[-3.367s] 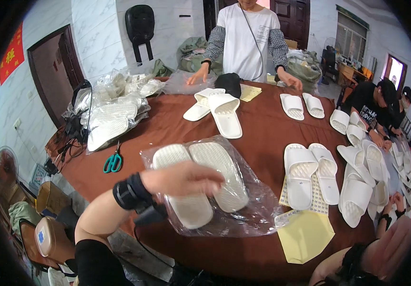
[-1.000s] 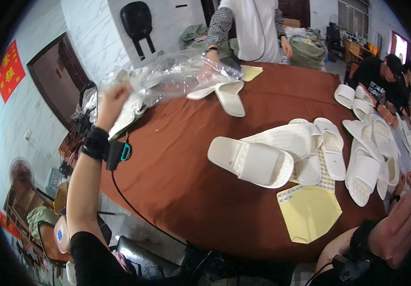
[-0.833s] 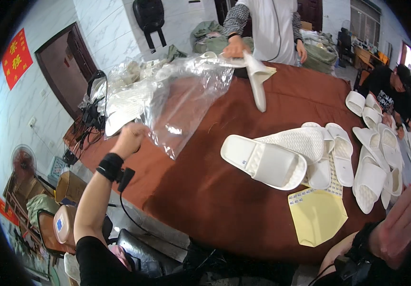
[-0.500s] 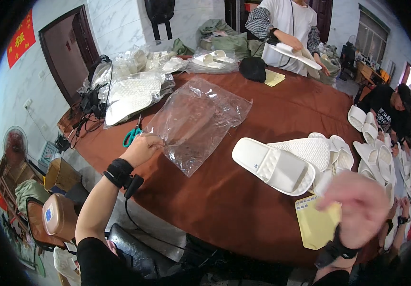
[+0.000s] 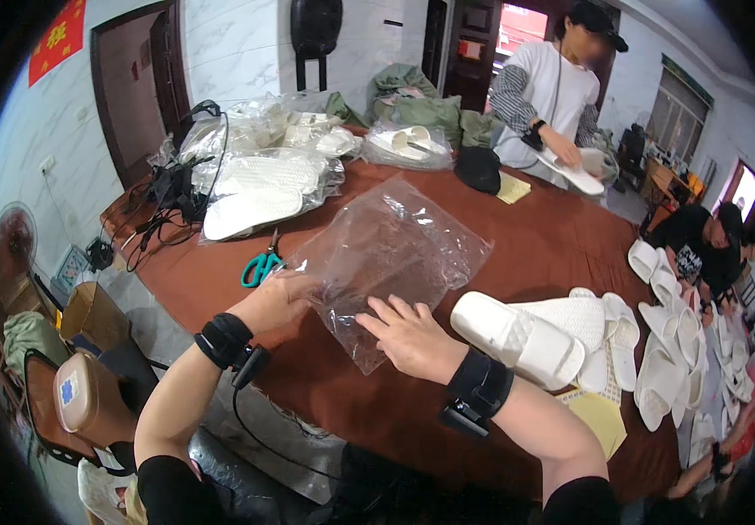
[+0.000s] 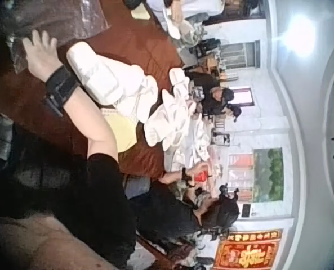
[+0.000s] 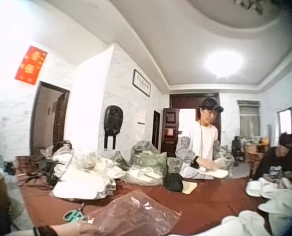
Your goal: Inspecting white slippers for quality and placing them into clear plastic packaging bags on a workshop table.
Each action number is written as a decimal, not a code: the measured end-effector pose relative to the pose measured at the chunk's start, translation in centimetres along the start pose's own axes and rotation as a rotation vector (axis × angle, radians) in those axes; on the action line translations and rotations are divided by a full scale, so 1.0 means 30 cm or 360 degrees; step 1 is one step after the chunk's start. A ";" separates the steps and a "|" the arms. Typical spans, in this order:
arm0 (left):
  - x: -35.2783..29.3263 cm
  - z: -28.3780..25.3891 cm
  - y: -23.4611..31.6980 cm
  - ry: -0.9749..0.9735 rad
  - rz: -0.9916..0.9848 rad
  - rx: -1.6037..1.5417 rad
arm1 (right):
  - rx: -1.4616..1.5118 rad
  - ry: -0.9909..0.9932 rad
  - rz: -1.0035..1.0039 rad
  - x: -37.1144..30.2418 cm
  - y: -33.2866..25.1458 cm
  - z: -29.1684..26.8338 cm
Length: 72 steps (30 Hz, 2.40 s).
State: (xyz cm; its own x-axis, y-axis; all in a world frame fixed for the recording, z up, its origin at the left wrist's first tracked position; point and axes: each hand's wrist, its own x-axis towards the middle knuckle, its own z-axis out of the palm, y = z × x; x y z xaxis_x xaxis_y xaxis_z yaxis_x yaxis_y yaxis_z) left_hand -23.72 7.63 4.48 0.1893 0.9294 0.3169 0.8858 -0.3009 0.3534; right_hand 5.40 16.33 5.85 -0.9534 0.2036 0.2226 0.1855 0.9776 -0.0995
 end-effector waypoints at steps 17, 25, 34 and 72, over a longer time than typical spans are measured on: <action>-0.054 -0.081 -0.288 0.0093 -0.1396 0.0643 | 0.0243 -0.0329 0.0170 0.077 0.037 0.091; -0.155 -0.226 -0.207 0.0680 -0.1615 -0.0641 | 0.0195 -0.0328 0.0179 0.104 0.021 0.109; -0.015 -0.054 -0.178 0.0530 -0.0841 0.0080 | 0.0524 0.0074 -0.0076 0.150 -0.099 0.089; 0.566 0.438 0.794 -0.0664 0.0196 0.0247 | 0.0684 0.0918 0.1002 -1.155 0.174 -0.415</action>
State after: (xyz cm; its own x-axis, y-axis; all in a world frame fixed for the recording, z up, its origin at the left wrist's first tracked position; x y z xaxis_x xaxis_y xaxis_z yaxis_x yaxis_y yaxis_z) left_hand 6.15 19.05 6.71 0.4231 0.9050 -0.0443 0.8931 -0.4082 0.1891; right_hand 42.37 15.04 9.71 -0.4229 0.7927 0.4390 0.4116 0.5996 -0.6863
